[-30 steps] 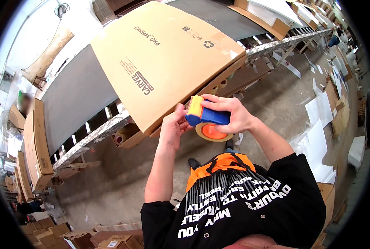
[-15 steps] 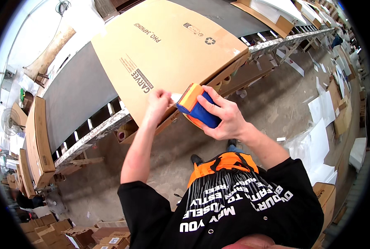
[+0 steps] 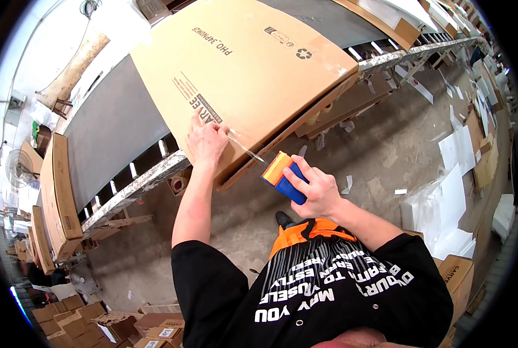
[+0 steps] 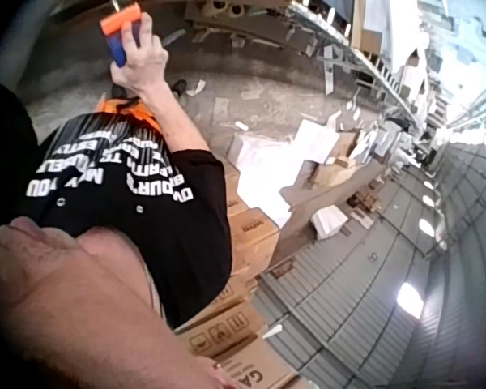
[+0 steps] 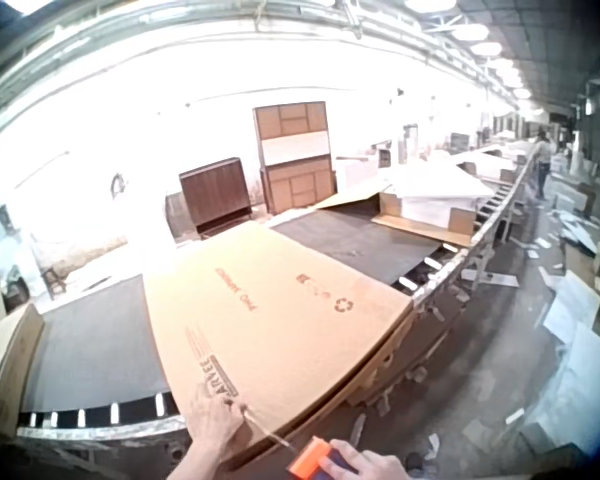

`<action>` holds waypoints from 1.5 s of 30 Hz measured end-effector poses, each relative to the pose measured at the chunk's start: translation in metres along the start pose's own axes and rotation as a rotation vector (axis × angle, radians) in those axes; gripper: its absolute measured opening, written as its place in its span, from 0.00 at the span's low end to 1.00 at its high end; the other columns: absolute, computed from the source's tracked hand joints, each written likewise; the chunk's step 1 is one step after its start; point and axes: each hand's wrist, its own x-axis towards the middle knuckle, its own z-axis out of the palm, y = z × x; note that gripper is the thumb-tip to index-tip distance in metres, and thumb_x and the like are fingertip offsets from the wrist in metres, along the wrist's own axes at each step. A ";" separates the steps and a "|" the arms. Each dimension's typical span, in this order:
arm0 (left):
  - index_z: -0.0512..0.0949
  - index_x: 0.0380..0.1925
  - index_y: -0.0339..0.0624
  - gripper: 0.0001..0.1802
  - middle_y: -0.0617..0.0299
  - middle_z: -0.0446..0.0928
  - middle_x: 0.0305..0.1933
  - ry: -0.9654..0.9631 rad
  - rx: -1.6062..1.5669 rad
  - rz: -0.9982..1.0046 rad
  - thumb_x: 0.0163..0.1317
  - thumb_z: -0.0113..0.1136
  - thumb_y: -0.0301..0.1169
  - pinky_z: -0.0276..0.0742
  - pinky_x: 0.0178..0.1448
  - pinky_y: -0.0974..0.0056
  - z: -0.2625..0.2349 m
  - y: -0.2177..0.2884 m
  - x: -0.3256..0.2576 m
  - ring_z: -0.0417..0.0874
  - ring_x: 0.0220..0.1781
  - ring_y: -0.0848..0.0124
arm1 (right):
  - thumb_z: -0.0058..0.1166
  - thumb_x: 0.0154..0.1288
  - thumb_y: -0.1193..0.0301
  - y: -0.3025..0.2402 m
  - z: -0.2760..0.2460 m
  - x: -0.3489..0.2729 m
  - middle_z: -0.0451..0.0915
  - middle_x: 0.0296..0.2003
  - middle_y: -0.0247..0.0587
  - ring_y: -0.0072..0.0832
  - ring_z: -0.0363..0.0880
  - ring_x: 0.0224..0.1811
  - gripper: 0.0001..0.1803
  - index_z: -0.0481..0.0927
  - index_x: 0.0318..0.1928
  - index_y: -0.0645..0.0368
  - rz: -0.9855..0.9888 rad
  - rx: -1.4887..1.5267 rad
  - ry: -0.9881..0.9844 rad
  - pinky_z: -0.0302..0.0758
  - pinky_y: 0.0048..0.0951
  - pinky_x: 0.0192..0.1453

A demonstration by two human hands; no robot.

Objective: The person packs furniture components into cardboard boxes by placing foam protective layers, closing the box flaps, and securing the edges using a hand-held tape dispenser. The person repeats this process for multiple boxes on a conveyor line, ensuring each is sealed with tape.

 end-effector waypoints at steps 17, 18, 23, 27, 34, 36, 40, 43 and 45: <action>0.62 0.65 0.33 0.43 0.34 0.61 0.67 -0.146 0.186 0.713 0.53 0.65 0.44 0.52 0.74 0.45 0.003 -0.014 -0.054 0.60 0.70 0.40 | 0.61 0.35 0.68 -0.014 -0.013 0.000 0.69 0.59 0.55 0.40 0.80 0.30 0.35 0.78 0.53 0.56 0.082 0.091 -0.027 0.80 0.37 0.29; 0.61 0.66 0.33 0.44 0.34 0.60 0.68 -0.167 0.211 0.727 0.53 0.65 0.44 0.53 0.74 0.45 0.007 -0.019 -0.052 0.61 0.70 0.40 | 0.61 0.35 0.67 -0.019 -0.020 0.000 0.68 0.59 0.55 0.40 0.80 0.31 0.35 0.78 0.53 0.56 0.099 0.094 -0.070 0.80 0.37 0.29; 0.57 0.70 0.71 0.37 0.25 0.54 0.68 -0.322 0.327 0.856 0.61 0.58 0.45 0.57 0.70 0.39 -0.005 -0.021 -0.044 0.59 0.67 0.29 | 0.64 0.40 0.61 -0.026 -0.025 -0.008 0.66 0.57 0.53 0.45 0.80 0.33 0.37 0.75 0.56 0.56 0.264 0.007 -0.468 0.79 0.44 0.37; 0.62 0.67 0.74 0.31 0.23 0.53 0.68 -0.315 0.418 0.953 0.62 0.55 0.47 0.57 0.69 0.37 -0.004 -0.024 -0.041 0.58 0.67 0.26 | 0.57 0.39 0.63 -0.014 0.052 0.037 0.75 0.42 0.60 0.47 0.82 0.28 0.27 0.78 0.41 0.69 0.295 -0.101 -0.642 0.81 0.41 0.33; 0.63 0.67 0.73 0.32 0.24 0.52 0.69 -0.402 0.524 0.884 0.60 0.56 0.46 0.57 0.70 0.39 -0.005 -0.009 -0.038 0.57 0.68 0.28 | 0.62 0.44 0.66 -0.017 0.140 0.072 0.84 0.37 0.41 0.43 0.80 0.48 0.14 0.86 0.34 0.55 0.131 -0.478 -0.901 0.81 0.35 0.43; 0.61 0.69 0.62 0.36 0.25 0.51 0.69 -0.420 0.407 0.750 0.59 0.56 0.45 0.54 0.73 0.42 -0.016 -0.003 -0.042 0.55 0.71 0.31 | 0.63 0.42 0.65 0.035 0.151 0.013 0.84 0.39 0.41 0.41 0.81 0.49 0.17 0.86 0.36 0.56 -0.061 -0.387 -0.965 0.80 0.35 0.45; 0.53 0.70 0.33 0.58 0.35 0.57 0.70 -0.204 0.384 0.341 0.48 0.66 0.59 0.60 0.69 0.47 -0.002 0.037 -0.058 0.61 0.69 0.39 | 0.63 0.37 0.59 0.110 0.081 -0.034 0.83 0.45 0.50 0.40 0.80 0.53 0.30 0.84 0.46 0.58 0.786 0.107 -1.127 0.76 0.35 0.55; 0.63 0.65 0.35 0.59 0.37 0.64 0.66 0.075 0.423 0.135 0.38 0.69 0.64 0.56 0.70 0.41 0.039 0.048 -0.065 0.64 0.67 0.39 | 0.65 0.36 0.64 0.170 0.055 -0.090 0.78 0.54 0.53 0.38 0.77 0.58 0.46 0.71 0.62 0.65 1.024 0.686 -0.614 0.71 0.32 0.61; 0.65 0.63 0.34 0.59 0.38 0.63 0.67 0.140 0.395 0.051 0.37 0.68 0.66 0.52 0.71 0.37 0.045 0.049 -0.070 0.62 0.67 0.37 | 0.60 0.40 0.75 0.183 0.027 -0.088 0.74 0.58 0.48 0.31 0.74 0.59 0.46 0.62 0.66 0.70 0.992 1.196 -0.188 0.67 0.28 0.65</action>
